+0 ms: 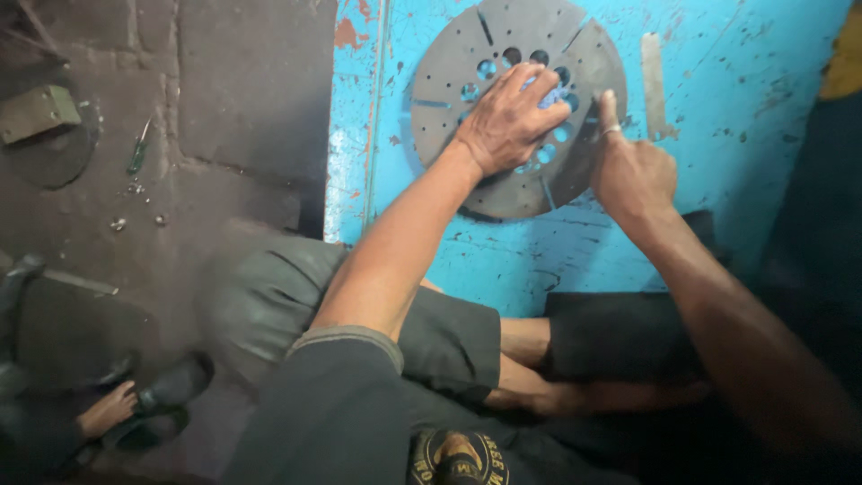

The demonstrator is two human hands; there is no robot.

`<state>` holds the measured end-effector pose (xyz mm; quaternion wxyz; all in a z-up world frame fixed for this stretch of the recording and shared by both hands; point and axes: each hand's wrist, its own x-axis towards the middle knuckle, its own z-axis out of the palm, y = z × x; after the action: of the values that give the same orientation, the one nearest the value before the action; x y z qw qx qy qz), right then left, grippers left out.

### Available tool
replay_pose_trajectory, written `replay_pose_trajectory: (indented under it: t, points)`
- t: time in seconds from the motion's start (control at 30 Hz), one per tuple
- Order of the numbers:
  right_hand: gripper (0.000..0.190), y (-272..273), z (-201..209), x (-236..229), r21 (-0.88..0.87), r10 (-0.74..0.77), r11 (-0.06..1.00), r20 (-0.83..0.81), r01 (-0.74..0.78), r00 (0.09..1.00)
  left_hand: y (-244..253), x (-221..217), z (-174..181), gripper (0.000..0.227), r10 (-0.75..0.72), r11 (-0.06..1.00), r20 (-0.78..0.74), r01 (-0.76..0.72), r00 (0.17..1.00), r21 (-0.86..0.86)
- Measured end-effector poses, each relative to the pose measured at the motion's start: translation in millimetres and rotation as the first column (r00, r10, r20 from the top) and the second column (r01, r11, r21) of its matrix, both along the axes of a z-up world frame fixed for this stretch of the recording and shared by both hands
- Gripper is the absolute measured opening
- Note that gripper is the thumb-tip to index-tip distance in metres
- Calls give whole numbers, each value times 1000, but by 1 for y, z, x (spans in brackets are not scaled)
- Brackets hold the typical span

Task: The person sits on the floor and uses a metal scraper to remove material from the surface of a circular metal disc. The person holds the disc steady with one hand while scraping with the other, occasionally rotating the disc to access different areas.

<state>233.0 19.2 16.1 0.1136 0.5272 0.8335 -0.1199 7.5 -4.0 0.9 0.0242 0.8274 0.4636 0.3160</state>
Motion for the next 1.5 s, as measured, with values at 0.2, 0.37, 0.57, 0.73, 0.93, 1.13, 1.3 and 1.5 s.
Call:
replay_pose_trajectory:
  t: [0.2,0.37,0.57,0.73,0.93,1.13,1.3,1.5]
  points:
    - [79,-1,7,1,24,-51,998,-17,52,999,-1,1,0,24,20,1000,-12,-20,1000,19]
    - [85,-4,-4,9,11,-12,1000,27,12,1000,2,5,-2,25,11,1000,-14,-11,1000,10]
    - [78,-7,-11,10,59,-19,998,-49,21,999,-1,5,-1,27,40,999,-12,-39,999,12]
    - [74,-12,-7,5,26,-106,994,-34,107,994,-7,2,-2,24,50,999,3,-50,999,18]
    - [74,-10,-4,2,8,-119,993,-15,119,993,-5,1,-1,27,39,999,-2,-39,999,-15]
    - [75,-19,3,16,109,30,994,-191,-9,981,-4,4,6,32,40,998,11,-40,999,-43]
    - [51,-55,44,63,-359,-434,900,-787,247,439,-4,12,9,29,122,990,140,-111,983,-84]
    - [49,-94,70,99,-585,-621,777,-772,232,135,-7,26,22,22,663,748,264,-616,700,-245]
